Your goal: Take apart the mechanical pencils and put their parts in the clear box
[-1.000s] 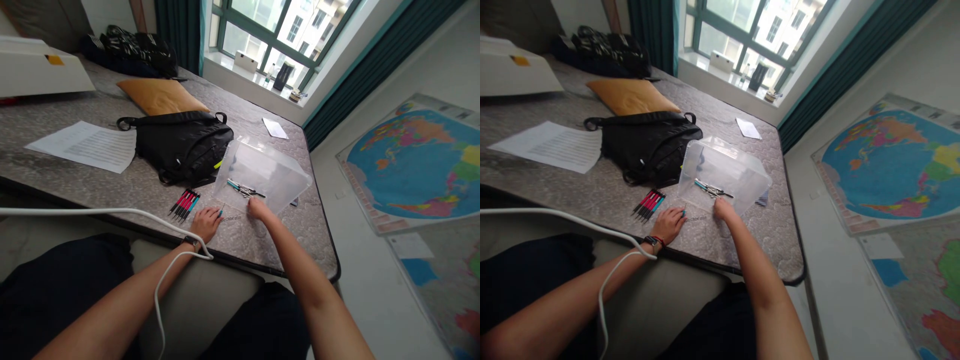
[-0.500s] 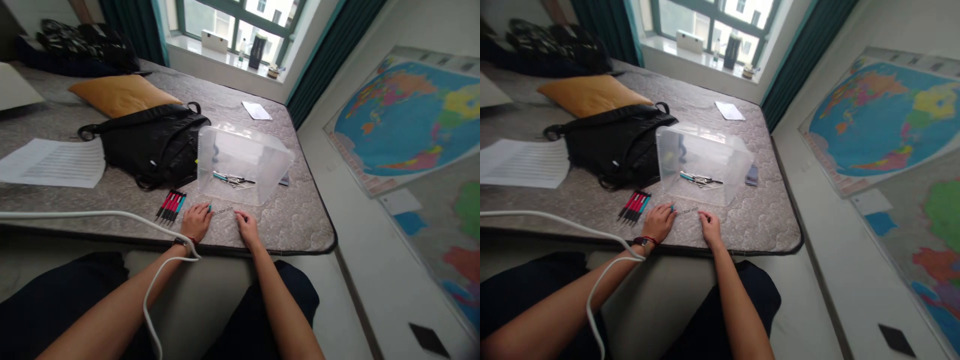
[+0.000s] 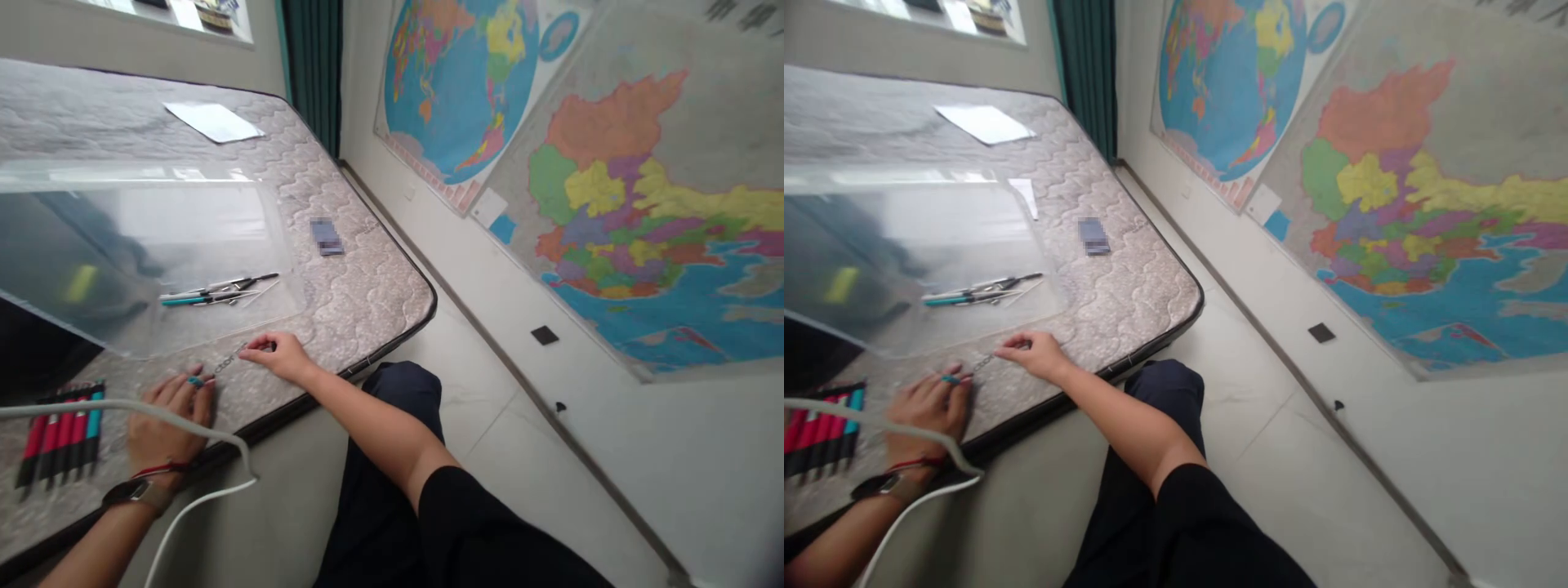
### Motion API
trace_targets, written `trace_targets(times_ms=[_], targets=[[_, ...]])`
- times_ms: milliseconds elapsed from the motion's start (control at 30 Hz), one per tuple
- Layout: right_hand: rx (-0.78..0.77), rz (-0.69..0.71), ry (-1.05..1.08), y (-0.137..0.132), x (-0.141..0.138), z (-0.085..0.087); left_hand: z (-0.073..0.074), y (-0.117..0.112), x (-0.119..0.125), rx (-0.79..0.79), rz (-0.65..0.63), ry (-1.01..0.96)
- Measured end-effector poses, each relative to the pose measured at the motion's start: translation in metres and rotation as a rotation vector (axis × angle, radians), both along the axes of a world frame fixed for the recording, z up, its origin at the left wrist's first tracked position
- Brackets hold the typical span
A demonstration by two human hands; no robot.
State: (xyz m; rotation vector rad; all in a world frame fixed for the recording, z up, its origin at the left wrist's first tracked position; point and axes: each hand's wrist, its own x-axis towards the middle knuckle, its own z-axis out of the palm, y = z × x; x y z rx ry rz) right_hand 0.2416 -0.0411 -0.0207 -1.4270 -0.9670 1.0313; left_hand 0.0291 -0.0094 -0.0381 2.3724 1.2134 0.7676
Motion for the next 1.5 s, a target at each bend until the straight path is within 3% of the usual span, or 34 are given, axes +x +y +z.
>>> trace_targets(times_ms=[67,133,267,467,633,1000,1500], targets=[[0.008,-0.018,0.055,-0.001,-0.001,0.008,0.004,-0.001,0.004,0.163,0.042,0.054],[0.01,-0.021,0.094,-0.003,-0.003,0.019,0.011,-0.003,0.007,0.219,0.004,0.104],[0.049,-0.021,0.202,-0.009,-0.004,0.04,0.023,-0.006,0.011,0.243,0.022,0.177],[0.143,0.059,0.342,-0.018,-0.009,0.06,0.026,-0.01,0.009,0.214,0.035,0.216],[0.246,0.089,0.225,-0.018,-0.013,0.061,0.026,-0.011,0.009,0.197,0.042,0.202],[0.319,0.152,0.108,-0.021,-0.01,0.063,0.027,-0.011,0.009,0.183,0.053,0.205],[0.306,0.175,0.024,-0.022,-0.011,0.064,0.03,-0.012,0.01,0.163,0.056,0.207]])
